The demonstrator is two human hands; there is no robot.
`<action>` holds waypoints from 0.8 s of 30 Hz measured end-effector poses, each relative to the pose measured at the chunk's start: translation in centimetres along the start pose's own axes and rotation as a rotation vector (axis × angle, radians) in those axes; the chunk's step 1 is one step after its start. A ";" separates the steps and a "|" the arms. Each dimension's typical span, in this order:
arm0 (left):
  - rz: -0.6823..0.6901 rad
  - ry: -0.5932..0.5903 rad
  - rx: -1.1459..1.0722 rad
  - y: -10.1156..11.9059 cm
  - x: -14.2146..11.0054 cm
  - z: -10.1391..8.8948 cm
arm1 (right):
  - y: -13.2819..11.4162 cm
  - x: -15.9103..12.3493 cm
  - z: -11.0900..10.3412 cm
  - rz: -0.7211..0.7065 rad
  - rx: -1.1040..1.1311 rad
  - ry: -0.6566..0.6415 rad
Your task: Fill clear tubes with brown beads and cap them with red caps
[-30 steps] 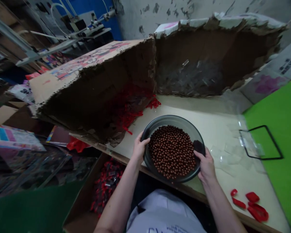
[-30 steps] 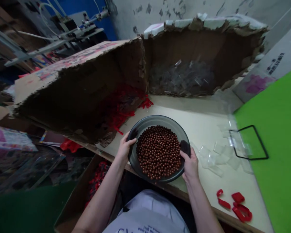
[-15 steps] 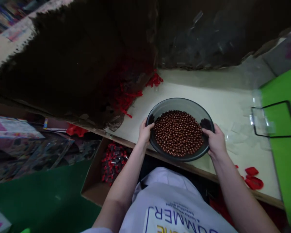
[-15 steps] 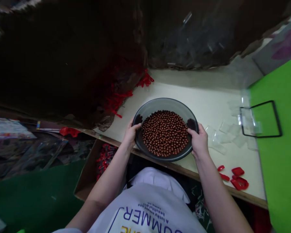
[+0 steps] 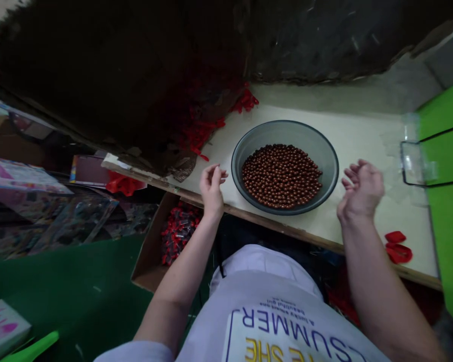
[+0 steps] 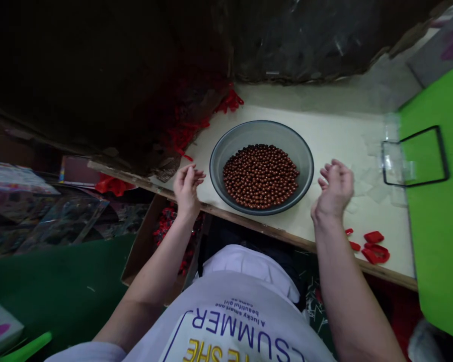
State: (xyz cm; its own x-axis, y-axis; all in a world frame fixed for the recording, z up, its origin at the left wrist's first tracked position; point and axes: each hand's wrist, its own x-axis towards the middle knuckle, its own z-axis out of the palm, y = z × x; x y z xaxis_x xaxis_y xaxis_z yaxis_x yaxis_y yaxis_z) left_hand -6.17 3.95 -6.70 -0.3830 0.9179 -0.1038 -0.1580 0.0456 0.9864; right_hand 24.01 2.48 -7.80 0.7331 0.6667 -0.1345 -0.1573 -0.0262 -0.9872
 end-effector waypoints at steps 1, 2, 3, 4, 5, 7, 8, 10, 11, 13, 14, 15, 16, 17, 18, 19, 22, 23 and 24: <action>0.027 -0.036 0.030 0.6 -1.6 -1.7 | -0.4 -1.2 -1.2 -0.062 0.010 0.023; 0.021 -0.094 0.077 0.9 -3.4 -3.5 | -0.6 -2.6 -2.4 -0.109 0.020 0.026; -0.017 -0.164 0.140 0.8 -5.1 -5.4 | -0.6 -4.1 -3.7 -0.135 0.025 0.013; -0.079 -0.230 0.206 0.4 -6.8 -7.2 | -0.4 -5.7 -5.0 -0.147 0.015 -0.007; -0.161 -0.272 0.258 -0.5 -8.3 -8.9 | 0.0 -7.3 -6.2 -0.139 -0.013 -0.036; -0.339 -0.241 0.305 -3.0 -10.5 -12.0 | 1.2 -10.1 -8.3 -0.065 -0.098 -0.090; -0.415 -0.181 0.307 -4.3 -11.3 -13.3 | 1.9 -11.1 -9.2 -0.003 -0.125 -0.110; -0.493 -0.048 0.297 -6.5 -12.2 -15.2 | 2.9 -12.5 -10.3 0.105 -0.126 -0.115; -0.497 -0.003 0.291 -7.1 -12.4 -15.8 | 3.2 -12.8 -10.6 0.134 -0.107 -0.109; -0.454 0.033 0.281 -7.3 -12.4 -16.3 | 2.9 -13.1 -10.4 0.131 -0.080 -0.096; -0.417 0.040 0.279 -6.9 -12.1 -16.2 | 2.5 -13.0 -10.0 0.118 -0.077 -0.100; -0.373 0.050 0.279 -6.3 -11.7 -15.8 | 1.9 -13.0 -9.4 0.100 -0.079 -0.111; -0.322 0.055 0.281 -5.6 -11.1 -15.3 | 1.1 -12.9 -8.6 0.079 -0.084 -0.129; -0.266 0.057 0.282 -4.7 -10.3 -14.7 | 0.3 -12.7 -7.7 0.051 -0.094 -0.148; -0.207 0.057 0.281 -3.8 -9.3 -13.9 | -0.5 -12.5 -6.6 0.008 -0.115 -0.166; -0.148 0.056 0.273 -2.9 -8.1 -13.0 | -1.4 -12.2 -5.4 -0.052 -0.148 -0.181; 0.004 0.061 0.232 -0.6 -4.2 -9.9 | -3.9 -10.8 -2.3 -0.239 -0.269 -0.201; 0.046 0.064 0.229 -0.1 -3.0 -8.8 | -4.6 -10.2 -1.6 -0.271 -0.281 -0.189; 0.084 0.059 0.232 0.1 -2.0 -7.7 | -5.2 -9.4 -1.4 -0.276 -0.261 -0.164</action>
State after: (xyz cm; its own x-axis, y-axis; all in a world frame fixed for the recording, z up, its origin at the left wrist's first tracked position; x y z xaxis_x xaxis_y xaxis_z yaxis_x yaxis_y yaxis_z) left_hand -12.40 -0.93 -7.33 -0.4393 0.8981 -0.0210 0.0873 0.0659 0.9940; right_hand 18.84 -4.65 -1.52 0.6055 0.7846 0.1330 0.2189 -0.0036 -0.9757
